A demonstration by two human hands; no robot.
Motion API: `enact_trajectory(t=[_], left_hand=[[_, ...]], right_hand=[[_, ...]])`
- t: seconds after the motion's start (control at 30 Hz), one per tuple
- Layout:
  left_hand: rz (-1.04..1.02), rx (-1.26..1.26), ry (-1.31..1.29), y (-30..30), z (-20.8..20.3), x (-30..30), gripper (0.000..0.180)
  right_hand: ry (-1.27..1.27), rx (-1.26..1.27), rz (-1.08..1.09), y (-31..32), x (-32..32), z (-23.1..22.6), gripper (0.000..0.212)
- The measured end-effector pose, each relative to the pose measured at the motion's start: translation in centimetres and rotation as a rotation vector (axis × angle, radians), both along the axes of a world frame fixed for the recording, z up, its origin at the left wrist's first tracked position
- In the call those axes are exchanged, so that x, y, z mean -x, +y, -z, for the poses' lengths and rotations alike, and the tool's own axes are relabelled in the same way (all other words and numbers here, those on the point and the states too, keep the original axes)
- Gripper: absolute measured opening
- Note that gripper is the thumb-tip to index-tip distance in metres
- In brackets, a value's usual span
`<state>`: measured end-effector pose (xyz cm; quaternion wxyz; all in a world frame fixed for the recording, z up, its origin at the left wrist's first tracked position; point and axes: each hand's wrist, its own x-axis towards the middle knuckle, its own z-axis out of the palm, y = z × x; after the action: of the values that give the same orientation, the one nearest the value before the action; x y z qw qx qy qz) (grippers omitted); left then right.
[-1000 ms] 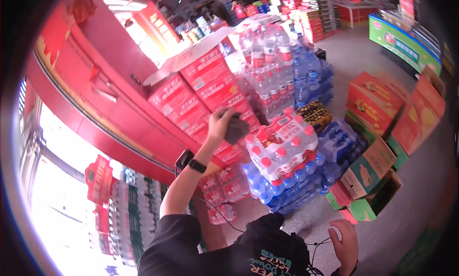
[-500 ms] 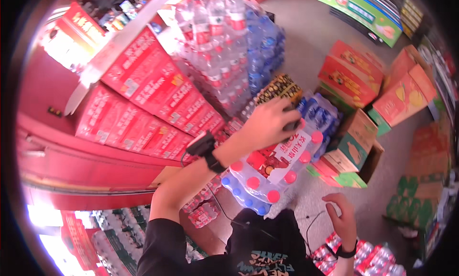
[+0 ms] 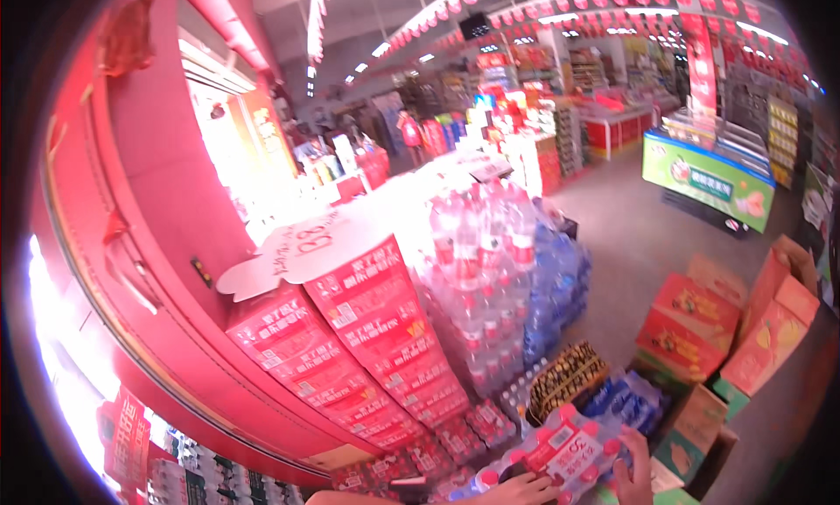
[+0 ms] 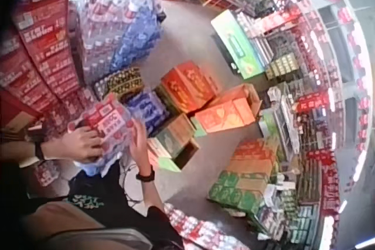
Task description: Cleaning a pack of bottled water with a rag in a supermarket aisle
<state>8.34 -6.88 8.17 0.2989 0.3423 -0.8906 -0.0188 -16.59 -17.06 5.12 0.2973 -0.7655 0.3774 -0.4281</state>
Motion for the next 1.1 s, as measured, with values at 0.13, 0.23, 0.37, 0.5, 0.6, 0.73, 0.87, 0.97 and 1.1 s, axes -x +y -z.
enact_trajectory(t=[0.13, 0.23, 0.37, 0.5, 0.6, 0.73, 0.87, 0.97, 1.1], left_hand=[[-0.129, -0.105, -0.066, -0.8, 0.5, 1.0, 0.029], [-0.248, -0.031, -0.101, -3.6, 1.6, 3.5, 0.028], [-0.420, 0.025, -0.096, -9.7, 0.2, 6.9, 0.032], [-0.468, -0.011, 0.024, -13.6, 1.6, 8.0, 0.033], [-0.505, -0.067, -0.035, -11.6, 0.8, 7.7, 0.036], [-0.457, -0.031, -0.130, -8.4, -0.5, 7.1, 0.029], [-0.556, -0.259, -0.184, -1.8, -4.6, 6.4, 0.021], [-0.606, -0.213, -0.186, -1.6, -1.8, 5.8, 0.025], [-0.627, -0.143, -0.254, -6.3, -1.5, 8.1, 0.025]], right_hand=[[-0.050, -0.150, -0.297, -2.7, -1.3, 0.1, 0.043], [-0.003, -0.254, -0.327, -4.3, 0.8, 1.7, 0.044], [-0.066, -0.216, -0.517, -6.7, 3.7, 2.4, 0.048], [0.021, -0.261, -0.545, -8.5, 4.9, 3.3, 0.052], [-0.040, -0.021, -0.659, -10.3, 4.1, 5.9, 0.052], [-0.115, 0.174, -0.668, -12.3, 2.4, 5.7, 0.049], [-0.104, 0.147, -0.647, -12.5, 1.7, 4.3, 0.050], [-0.126, 0.065, -0.642, -13.8, 1.9, 5.9, 0.050], [-0.221, 0.030, -0.633, -12.4, 2.3, 6.8, 0.047]])
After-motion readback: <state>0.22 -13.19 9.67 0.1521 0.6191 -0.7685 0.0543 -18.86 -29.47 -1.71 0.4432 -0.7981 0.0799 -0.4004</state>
